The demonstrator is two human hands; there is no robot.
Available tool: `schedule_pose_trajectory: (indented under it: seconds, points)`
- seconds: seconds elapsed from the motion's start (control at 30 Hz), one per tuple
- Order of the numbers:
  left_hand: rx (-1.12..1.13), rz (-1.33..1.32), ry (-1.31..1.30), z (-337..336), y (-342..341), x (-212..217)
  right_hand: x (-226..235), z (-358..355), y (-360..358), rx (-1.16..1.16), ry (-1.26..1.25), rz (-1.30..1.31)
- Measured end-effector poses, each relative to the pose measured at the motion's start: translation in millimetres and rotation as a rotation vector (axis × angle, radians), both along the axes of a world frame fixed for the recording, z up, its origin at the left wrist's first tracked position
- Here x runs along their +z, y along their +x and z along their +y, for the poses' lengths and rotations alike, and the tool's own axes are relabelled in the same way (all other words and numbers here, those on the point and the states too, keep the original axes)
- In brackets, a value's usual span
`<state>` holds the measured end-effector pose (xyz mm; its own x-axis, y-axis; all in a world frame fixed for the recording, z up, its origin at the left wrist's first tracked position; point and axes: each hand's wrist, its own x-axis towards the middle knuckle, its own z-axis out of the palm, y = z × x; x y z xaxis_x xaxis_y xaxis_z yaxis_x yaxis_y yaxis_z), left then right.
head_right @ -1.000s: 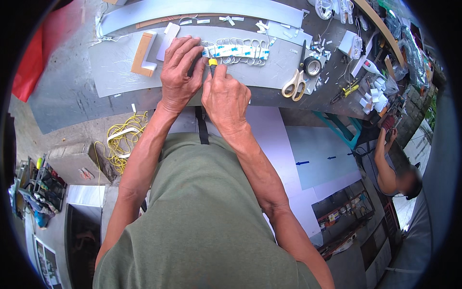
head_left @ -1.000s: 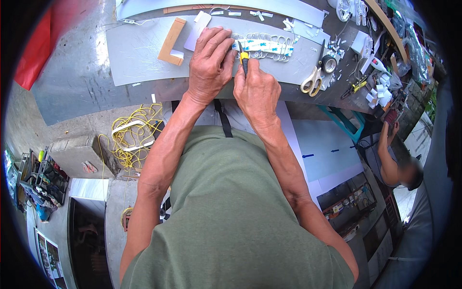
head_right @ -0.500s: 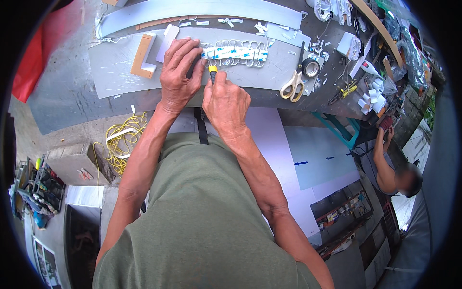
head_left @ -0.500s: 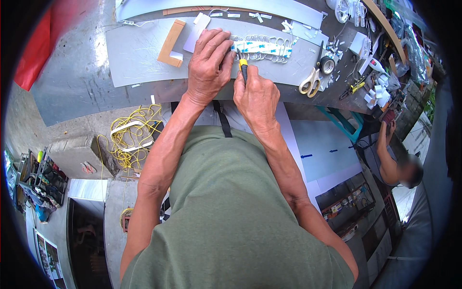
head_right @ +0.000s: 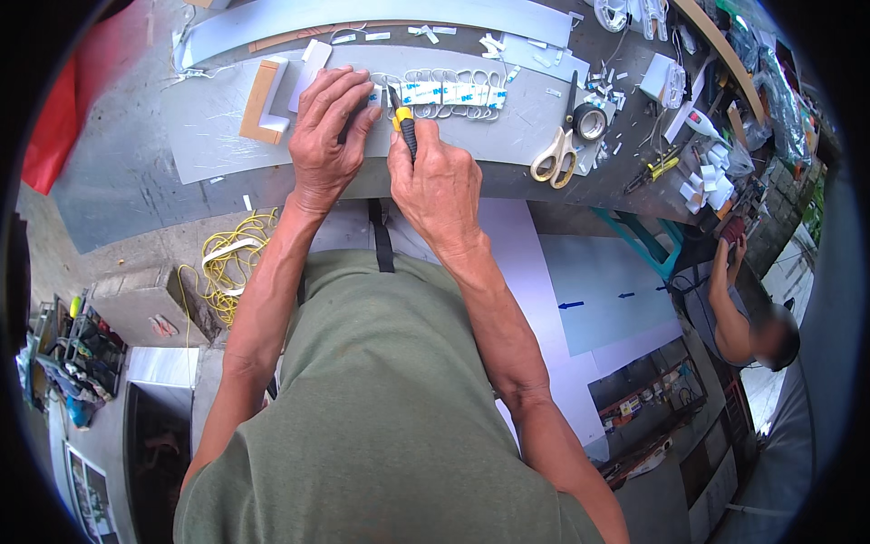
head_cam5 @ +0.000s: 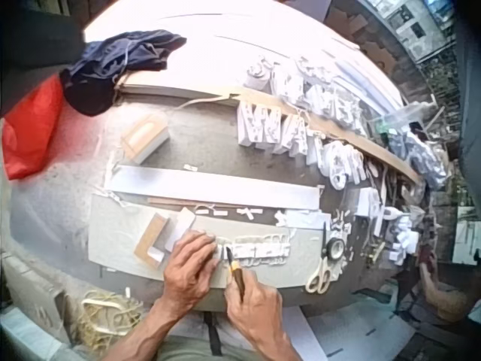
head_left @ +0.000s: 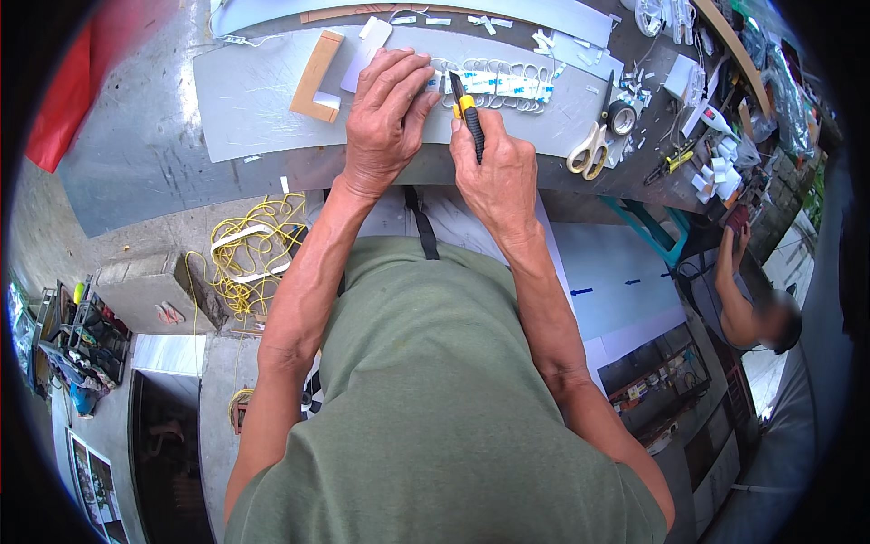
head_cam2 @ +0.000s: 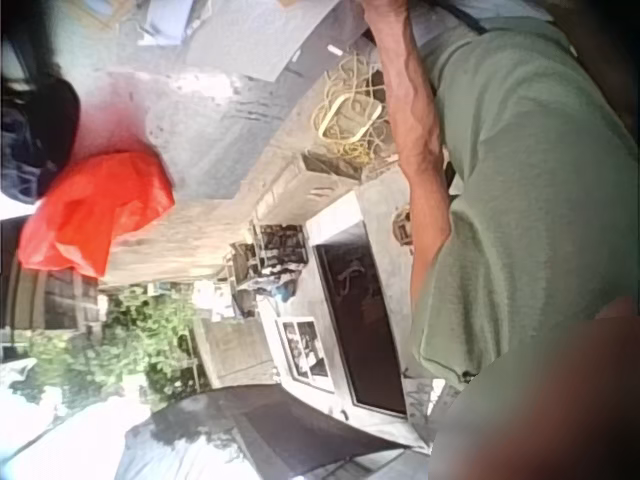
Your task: Assembling and wiring acrylic signage letters.
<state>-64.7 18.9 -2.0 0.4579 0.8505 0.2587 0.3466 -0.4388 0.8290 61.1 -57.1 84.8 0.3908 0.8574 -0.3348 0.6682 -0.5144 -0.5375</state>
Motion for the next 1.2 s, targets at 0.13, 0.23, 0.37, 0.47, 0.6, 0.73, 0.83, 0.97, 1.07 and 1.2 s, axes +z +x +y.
schedule_pose_trajectory:
  seconds: [0.13, 0.23, 0.37, 0.47, 0.6, 0.73, 0.83, 0.97, 1.07, 1.2]
  points:
    - [0.006, 0.052, 0.001, 0, -2, 2, -5, 3, 0, -0.004, 0.008, 0.037]
    - [0.031, 0.058, 0.006, 0, -2, 3, -7, 2, 0, -0.035, -0.012, 0.098]
    - [0.104, 0.068, 0.077, 1, -6, 14, -7, -1, 0, -0.07, -0.027, 0.117]
    - [0.076, 0.291, 0.103, -3, -11, 27, -7, -1, -1, -0.085, -0.029, 0.124]
    - [0.056, 0.25, -0.007, -15, -6, 21, -13, -3, -2, -0.093, -0.039, 0.142]
    - [0.043, 0.249, -0.01, -14, -4, 20, -12, 1, 2, -0.029, -0.047, 0.07]
    - [0.052, 0.206, -0.047, -10, -3, 20, -12, 1, 4, 0.014, -0.047, 0.02]
    - [0.125, 0.147, -0.114, -4, 1, 17, -13, -1, 4, 0.005, -0.05, 0.038]
    - [0.117, 0.129, -0.105, -1, 3, 17, -13, -1, 5, -0.001, -0.056, 0.047]
    - [0.106, 0.17, -0.133, -1, 2, 17, -12, -1, 4, -0.007, -0.057, 0.041]
